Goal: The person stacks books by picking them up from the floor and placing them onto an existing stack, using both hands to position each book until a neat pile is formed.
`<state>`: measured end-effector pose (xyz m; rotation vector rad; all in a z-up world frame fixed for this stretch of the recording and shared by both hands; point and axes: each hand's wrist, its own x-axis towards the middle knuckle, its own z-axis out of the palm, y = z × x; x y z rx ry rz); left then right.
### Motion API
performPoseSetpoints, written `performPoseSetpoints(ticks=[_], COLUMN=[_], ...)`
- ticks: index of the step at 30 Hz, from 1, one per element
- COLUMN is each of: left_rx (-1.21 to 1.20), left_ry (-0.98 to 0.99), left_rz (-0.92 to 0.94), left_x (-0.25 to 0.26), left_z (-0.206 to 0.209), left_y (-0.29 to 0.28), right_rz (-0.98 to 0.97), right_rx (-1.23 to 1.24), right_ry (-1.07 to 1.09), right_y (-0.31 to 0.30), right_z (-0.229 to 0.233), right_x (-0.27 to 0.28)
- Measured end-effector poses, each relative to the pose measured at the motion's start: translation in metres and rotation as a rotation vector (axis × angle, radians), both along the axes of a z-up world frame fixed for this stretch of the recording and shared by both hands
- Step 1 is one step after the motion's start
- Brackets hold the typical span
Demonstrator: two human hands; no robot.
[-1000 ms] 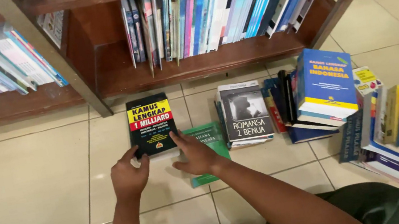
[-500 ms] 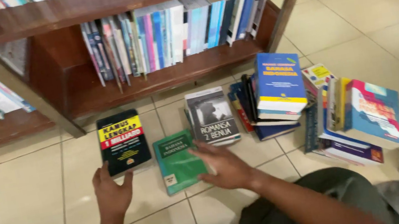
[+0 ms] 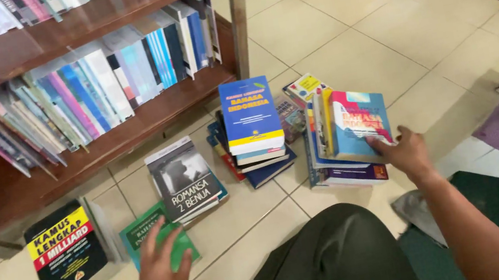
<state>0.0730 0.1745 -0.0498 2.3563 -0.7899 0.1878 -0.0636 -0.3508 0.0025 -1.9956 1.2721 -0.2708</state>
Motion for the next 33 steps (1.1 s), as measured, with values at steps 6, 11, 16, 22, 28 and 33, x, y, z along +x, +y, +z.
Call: performPoseSetpoints(ticks=[6,11,16,22,28,33], left_rx=[-0.011,-0.244,-0.314,-0.270,-0.275,-0.259], left_ry=[0.148,0.259,0.227,0.309,0.327,0.373], left_rz=[-0.298,-0.364,-0.469,-0.379,-0.246,-0.230], left_x=[-0.041,-0.081,-0.097,-0.090,-0.086,-0.087], left_z=[0.016,0.039,0.047,0.041,0.018,0.020], left_y=[-0.119,-0.205,-0.236,-0.202,-0.161,-0.132], right_rz=[0.083,-0.047,-0.025,-0.020,-0.206,-0.071], right_rx=[-0.142,0.339,0.630,0.709,0.850,0.395], right_ry=[-0.151,-0.287,-0.493,-0.502,-0.611,-0.475], right_y=[-0.004,-0.007,-0.021,-0.010,0.015,0.048], right_z=[-0.014,0.002,-0.055,-0.061,-0.023,0.046], right_x=[-0.056,-0.045,-0.027,-0.042,-0.064,-0.092])
